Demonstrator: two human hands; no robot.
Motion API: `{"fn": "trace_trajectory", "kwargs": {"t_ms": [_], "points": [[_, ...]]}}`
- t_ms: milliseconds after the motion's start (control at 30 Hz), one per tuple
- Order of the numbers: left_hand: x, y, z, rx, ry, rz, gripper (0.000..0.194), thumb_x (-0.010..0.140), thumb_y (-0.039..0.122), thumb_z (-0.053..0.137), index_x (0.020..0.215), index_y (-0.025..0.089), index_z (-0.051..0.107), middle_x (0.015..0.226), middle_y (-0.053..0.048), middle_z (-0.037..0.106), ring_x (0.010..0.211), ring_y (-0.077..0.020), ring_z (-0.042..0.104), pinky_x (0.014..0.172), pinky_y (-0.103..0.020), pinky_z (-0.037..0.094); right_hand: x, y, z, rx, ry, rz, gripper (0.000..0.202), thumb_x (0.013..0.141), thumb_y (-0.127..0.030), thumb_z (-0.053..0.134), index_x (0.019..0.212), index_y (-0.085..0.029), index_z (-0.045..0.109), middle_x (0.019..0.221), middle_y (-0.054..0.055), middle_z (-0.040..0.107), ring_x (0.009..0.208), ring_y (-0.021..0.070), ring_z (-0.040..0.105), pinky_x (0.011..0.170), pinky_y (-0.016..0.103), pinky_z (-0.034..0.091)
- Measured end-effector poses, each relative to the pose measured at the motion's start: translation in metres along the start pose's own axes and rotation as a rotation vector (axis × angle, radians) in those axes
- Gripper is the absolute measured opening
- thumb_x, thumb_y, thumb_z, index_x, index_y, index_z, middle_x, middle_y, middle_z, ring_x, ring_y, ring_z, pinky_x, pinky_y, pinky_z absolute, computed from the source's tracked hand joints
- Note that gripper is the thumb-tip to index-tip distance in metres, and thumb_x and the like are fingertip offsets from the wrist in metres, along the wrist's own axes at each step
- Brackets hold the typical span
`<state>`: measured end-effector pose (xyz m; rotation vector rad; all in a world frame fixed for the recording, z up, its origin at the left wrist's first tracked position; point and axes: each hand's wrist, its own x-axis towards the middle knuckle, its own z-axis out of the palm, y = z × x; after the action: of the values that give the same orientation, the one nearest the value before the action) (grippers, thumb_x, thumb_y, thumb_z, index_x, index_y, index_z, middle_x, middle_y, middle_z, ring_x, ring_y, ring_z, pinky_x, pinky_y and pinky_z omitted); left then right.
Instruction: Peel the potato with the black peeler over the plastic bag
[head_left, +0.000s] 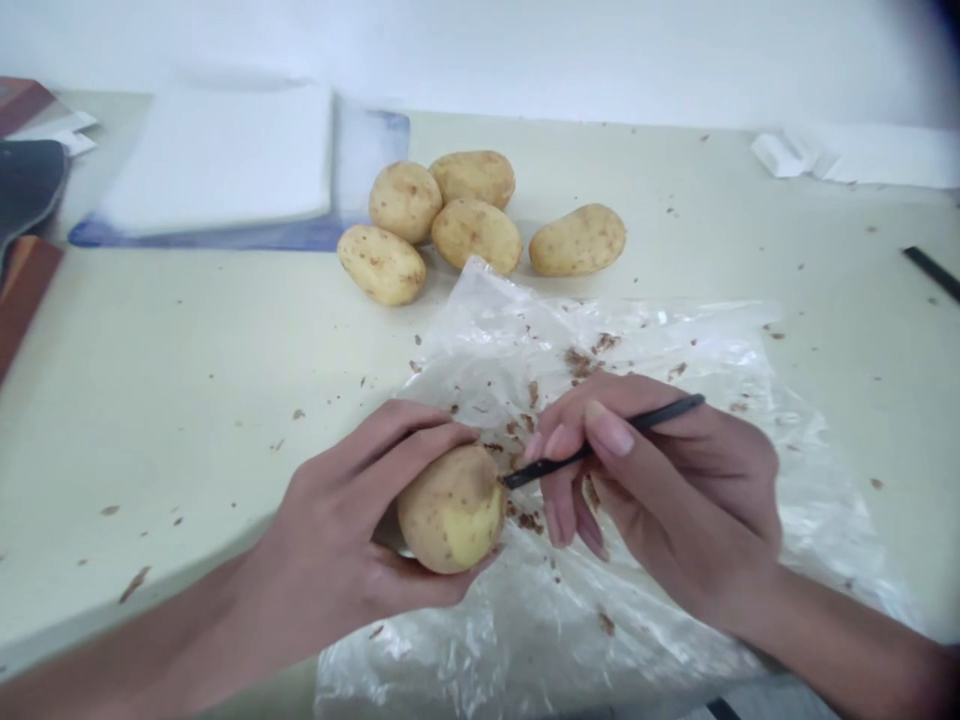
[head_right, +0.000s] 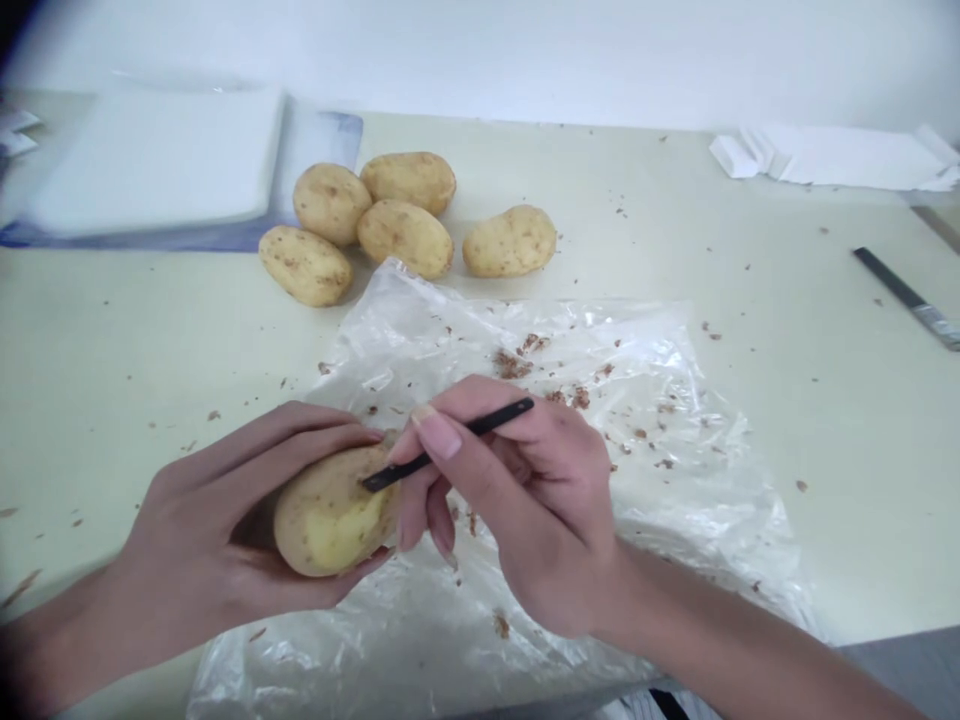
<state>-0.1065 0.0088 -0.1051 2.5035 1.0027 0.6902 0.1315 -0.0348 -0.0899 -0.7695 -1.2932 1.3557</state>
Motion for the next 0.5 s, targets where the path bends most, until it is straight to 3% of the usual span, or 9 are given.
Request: {"fn": "trace_trajectory", "kwargs": {"t_ms": [167,267,367,500], "points": [[-0.003,-0.003,0.001,-0.02,0.026,0.071,0.062,0.077,0.045,0.086,0.13,0.022,0.062,0.133,0.001,0.061,0.116,0.004,0.062,0.105,-0.002,0.054,0.003,-0.008,0.012,-0.078,-0.092,-0.046,0.017,0.112,-0.01,0.04,0.107,-0.001,0.054,0.096,0.004,0.061,0.077,-0.0033,0.067,0.063,0.001,0.053],[0.0,-0.001,-0.001,-0.022,0.032,0.085,0.056,0.079,0.039,0.084,0.127,0.021,0.062,0.129,0.002,0.061,0.113,0.006,0.061,0.101,0.001,0.052,0.005,-0.006,0.013,-0.129,-0.096,0.003,0.022,0.113,-0.014,0.041,0.105,-0.001,0.055,0.088,0.002,0.06,0.073,-0.0055,0.065,0.064,0.0,0.053],[0.002,0.001,-0.002,0.01,0.035,0.095,0.052,0.079,0.036,0.082,0.125,0.021,0.062,0.125,0.003,0.062,0.11,0.0071,0.06,0.099,0.001,0.052,0.004,-0.003,0.006,-0.219,-0.064,-0.003,0.019,0.113,-0.012,0.043,0.107,-0.002,0.057,0.082,0.001,0.06,0.072,-0.0059,0.063,0.065,0.001,0.054],[0.0,0.0,0.0,-0.007,0.033,0.069,0.059,0.079,0.039,0.083,0.132,0.024,0.064,0.127,0.003,0.061,0.113,0.0064,0.061,0.101,0.001,0.051,0.0,-0.002,0.002,-0.23,0.008,-0.024,0.018,0.113,-0.01,0.042,0.11,-0.003,0.058,0.083,0.001,0.061,0.074,-0.0059,0.064,0.065,0.0,0.052]]}}
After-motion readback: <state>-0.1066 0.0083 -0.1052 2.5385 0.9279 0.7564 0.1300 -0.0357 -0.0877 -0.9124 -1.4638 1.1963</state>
